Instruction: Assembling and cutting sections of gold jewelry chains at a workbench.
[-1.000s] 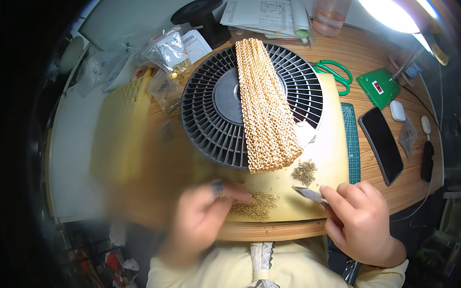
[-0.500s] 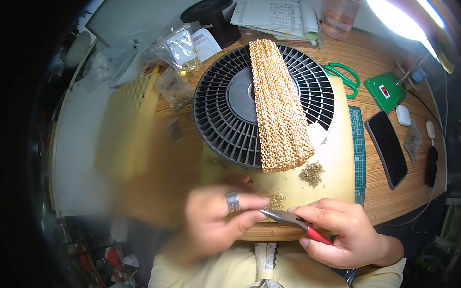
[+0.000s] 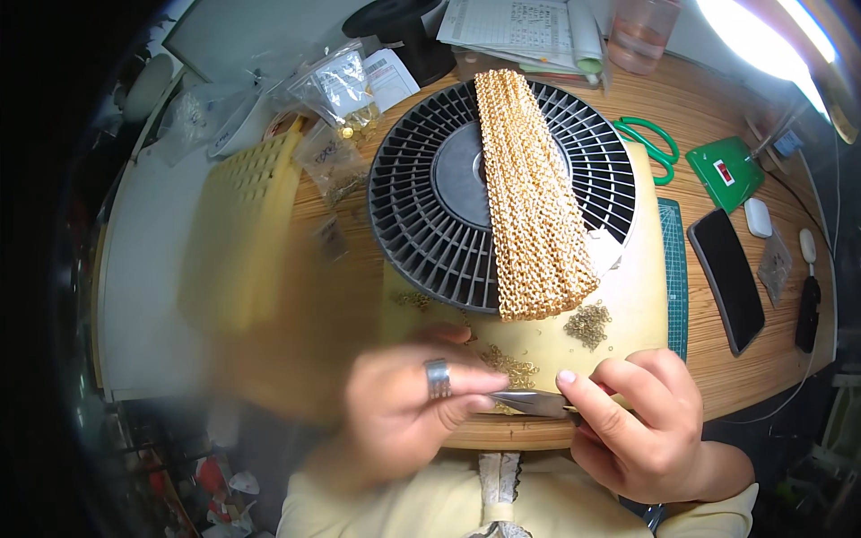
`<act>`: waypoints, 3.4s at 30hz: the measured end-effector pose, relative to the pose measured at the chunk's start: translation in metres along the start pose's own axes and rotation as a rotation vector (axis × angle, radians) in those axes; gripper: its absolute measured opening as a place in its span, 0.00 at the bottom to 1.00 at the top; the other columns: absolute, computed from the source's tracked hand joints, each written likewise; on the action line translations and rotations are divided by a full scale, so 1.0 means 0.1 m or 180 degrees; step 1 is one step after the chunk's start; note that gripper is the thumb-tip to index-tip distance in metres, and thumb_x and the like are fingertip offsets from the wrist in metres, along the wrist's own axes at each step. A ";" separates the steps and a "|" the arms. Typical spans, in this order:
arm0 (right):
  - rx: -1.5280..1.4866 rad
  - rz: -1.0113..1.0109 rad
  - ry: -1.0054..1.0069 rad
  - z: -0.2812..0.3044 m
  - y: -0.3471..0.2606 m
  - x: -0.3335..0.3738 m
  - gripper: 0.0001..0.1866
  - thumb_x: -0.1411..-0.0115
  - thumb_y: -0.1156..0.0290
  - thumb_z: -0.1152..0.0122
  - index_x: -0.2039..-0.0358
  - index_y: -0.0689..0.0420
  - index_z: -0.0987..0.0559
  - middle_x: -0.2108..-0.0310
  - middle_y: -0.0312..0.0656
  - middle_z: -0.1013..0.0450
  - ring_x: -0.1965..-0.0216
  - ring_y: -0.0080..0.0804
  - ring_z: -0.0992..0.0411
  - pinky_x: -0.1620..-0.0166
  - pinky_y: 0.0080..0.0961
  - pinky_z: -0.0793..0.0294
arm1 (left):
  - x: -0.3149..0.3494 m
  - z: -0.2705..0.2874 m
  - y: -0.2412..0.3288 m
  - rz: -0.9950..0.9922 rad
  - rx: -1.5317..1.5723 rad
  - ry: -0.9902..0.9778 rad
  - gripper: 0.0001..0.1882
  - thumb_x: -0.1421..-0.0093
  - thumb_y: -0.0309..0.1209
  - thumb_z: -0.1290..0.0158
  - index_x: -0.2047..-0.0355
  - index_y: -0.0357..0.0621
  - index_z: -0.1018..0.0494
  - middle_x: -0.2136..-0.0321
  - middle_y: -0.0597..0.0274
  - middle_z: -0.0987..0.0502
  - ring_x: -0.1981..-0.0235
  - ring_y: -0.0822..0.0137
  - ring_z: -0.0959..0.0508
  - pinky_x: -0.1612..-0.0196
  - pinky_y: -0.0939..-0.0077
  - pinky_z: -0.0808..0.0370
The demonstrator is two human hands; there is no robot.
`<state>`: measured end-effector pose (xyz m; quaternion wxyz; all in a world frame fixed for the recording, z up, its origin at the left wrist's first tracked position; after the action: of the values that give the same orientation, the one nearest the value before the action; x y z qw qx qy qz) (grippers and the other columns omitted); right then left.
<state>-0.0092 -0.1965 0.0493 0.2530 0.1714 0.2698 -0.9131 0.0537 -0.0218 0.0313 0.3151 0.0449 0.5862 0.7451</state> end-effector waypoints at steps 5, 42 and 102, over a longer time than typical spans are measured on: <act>-0.0335 -0.0153 -0.0113 -0.03 0.03 0.01 0.31 0.68 0.78 0.35 0.56 0.61 0.20 0.68 0.42 0.28 0.75 0.35 0.33 0.71 0.28 0.32 | 0.01 -0.04 0.03 -0.0186 -0.0531 0.0084 0.14 0.47 0.24 0.39 0.58 0.37 0.21 0.67 0.51 0.21 0.65 0.56 0.21 0.56 0.63 0.25; -0.0482 -0.0138 -0.0066 -0.05 0.01 -0.02 0.31 0.67 0.77 0.35 0.55 0.60 0.20 0.68 0.41 0.28 0.75 0.35 0.33 0.70 0.29 0.31 | 0.01 0.07 0.04 0.0225 0.0737 0.0461 0.04 0.37 0.19 0.47 0.63 0.32 0.25 0.68 0.52 0.19 0.67 0.65 0.18 0.59 0.72 0.20; 0.0225 0.0106 0.0447 -0.03 -0.02 -0.04 0.31 0.68 0.79 0.37 0.55 0.64 0.21 0.70 0.44 0.31 0.73 0.39 0.35 0.70 0.32 0.34 | -0.01 0.08 0.01 0.0576 0.0631 0.0480 0.05 0.37 0.22 0.47 0.63 0.30 0.26 0.67 0.54 0.20 0.66 0.69 0.20 0.59 0.77 0.23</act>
<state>-0.0066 -0.1914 0.0498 0.2424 0.2483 0.2515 -0.9035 0.0577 -0.0153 0.0346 0.1958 0.0724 0.6724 0.7102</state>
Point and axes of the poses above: each hand's wrist, its own x-axis away from the middle knuckle, its own z-axis out of the back of the hand, y = z × x, the point moved 6 cm from there along -x, towards the middle knuckle
